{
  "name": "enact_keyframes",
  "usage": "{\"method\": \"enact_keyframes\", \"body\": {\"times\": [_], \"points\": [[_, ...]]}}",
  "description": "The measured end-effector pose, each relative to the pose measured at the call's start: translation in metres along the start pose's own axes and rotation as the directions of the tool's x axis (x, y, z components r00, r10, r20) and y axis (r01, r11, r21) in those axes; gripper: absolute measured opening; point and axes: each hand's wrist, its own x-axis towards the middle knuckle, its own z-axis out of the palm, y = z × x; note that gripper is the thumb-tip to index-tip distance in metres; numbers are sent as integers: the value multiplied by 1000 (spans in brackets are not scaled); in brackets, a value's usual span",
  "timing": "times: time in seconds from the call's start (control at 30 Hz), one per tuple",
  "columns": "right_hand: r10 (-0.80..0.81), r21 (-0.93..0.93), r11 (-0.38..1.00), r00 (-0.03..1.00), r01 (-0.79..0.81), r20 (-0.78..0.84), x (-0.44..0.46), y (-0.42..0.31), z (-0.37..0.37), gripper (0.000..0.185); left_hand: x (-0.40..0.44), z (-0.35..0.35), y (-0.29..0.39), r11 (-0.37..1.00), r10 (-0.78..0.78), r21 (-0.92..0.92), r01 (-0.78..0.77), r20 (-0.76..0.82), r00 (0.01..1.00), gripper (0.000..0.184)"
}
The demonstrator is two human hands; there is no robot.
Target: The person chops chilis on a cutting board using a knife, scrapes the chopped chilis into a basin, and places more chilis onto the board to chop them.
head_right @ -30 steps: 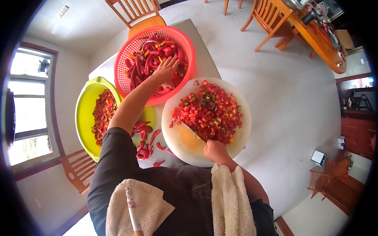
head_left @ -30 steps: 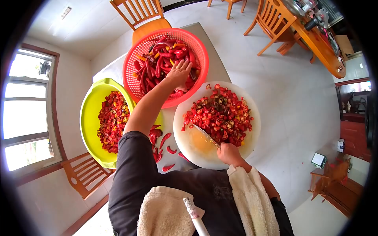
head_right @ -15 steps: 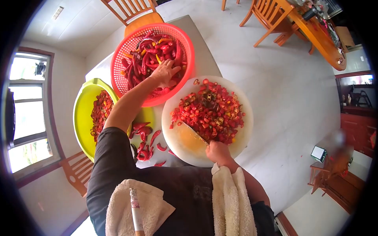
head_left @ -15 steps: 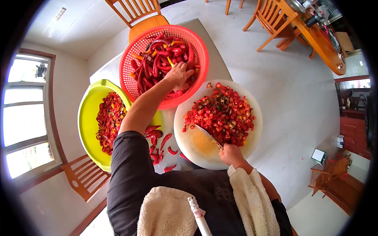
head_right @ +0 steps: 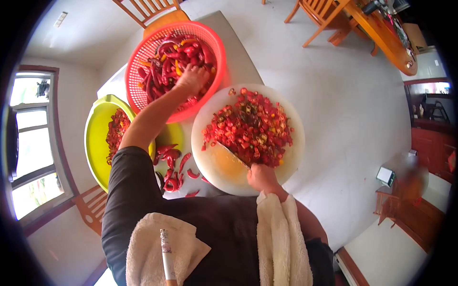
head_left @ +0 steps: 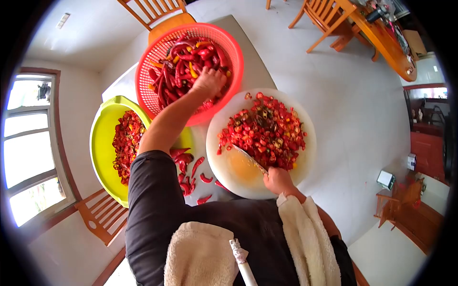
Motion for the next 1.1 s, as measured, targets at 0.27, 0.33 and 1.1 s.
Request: {"method": "enact_keyframes", "body": {"times": [0.27,0.33,1.1], "points": [[-68,-32,997,995,66,-77,3,-1,1,18,-8,-13,-32,961,-9,-254,-111,-429,903,27],[-85,-57,995,993,81,-76,6,-3,-3,18,-14,-26,-31,937,-112,-348,-45,-420,901,29],[-114,-95,988,991,120,66,27,10,-10,28,-191,-93,180,107,-563,-736,669,510,651,51]]}}
